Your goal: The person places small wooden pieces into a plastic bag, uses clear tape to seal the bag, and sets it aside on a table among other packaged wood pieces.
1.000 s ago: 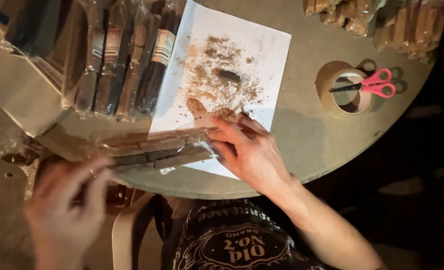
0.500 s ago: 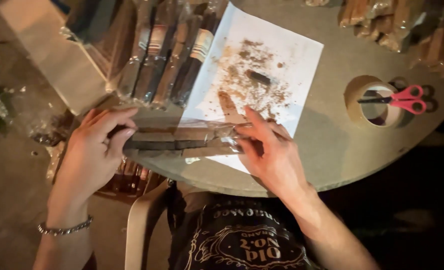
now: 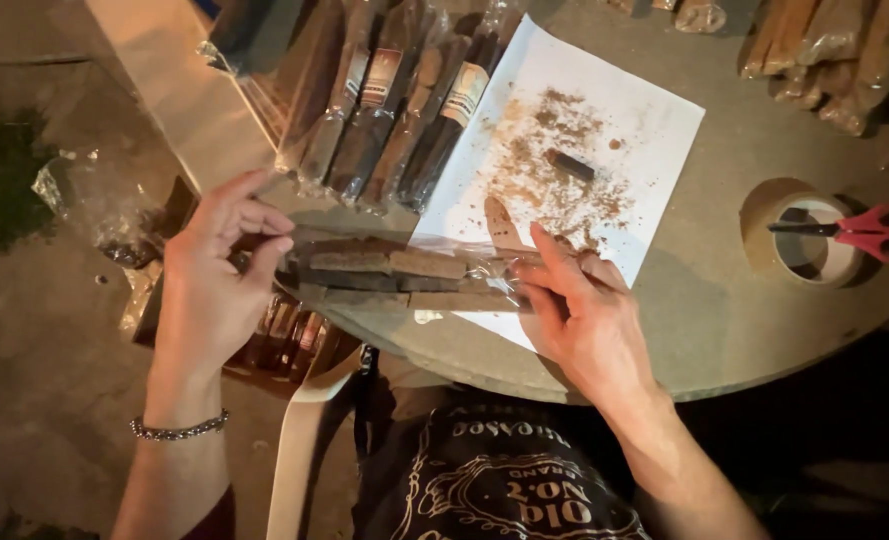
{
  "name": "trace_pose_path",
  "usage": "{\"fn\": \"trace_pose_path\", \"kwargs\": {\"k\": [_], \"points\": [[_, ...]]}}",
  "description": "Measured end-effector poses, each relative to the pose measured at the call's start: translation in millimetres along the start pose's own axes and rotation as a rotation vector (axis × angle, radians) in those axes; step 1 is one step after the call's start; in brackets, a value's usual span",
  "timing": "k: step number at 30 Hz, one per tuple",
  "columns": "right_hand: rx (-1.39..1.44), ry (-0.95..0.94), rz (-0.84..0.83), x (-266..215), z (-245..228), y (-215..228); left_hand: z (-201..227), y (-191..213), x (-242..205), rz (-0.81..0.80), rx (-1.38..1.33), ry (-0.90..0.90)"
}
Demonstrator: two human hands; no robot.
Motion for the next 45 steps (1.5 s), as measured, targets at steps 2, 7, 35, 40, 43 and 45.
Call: {"fn": "trace_pose_path", "kwargs": {"k": [2,7,35,40,43,45], "points": [[-0.037,0.011,0.001,-1,0,-1,-2,4,-3,0.04,-0.019,0.015],[-0.016,0.008,-0.006,1,-4,2,0,9,-19,0.139,0.009,-0.167],[0.211,-0.303,-0.14,6,7,6,62,-97,-43,0.066,0.468,-0.605],[0.132,-0.179,-0.148,4,8,2,74,-117,-36,-0.028,0.495,-0.649],[0.121,-0.115,-0.14,5,6,0,94,-113,-30,-0.033,0.39,-0.712],[0.12,-0.112,-0.139,5,7,0,96,-113,-29,-0.031,0.376,-0.711]]}}
Point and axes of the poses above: each hand's wrist, its own x-axis towards the middle knuckle, its own y-axis out of the back of the hand, z = x × y, the point moved 8 cm from there along x, towards the middle knuckle
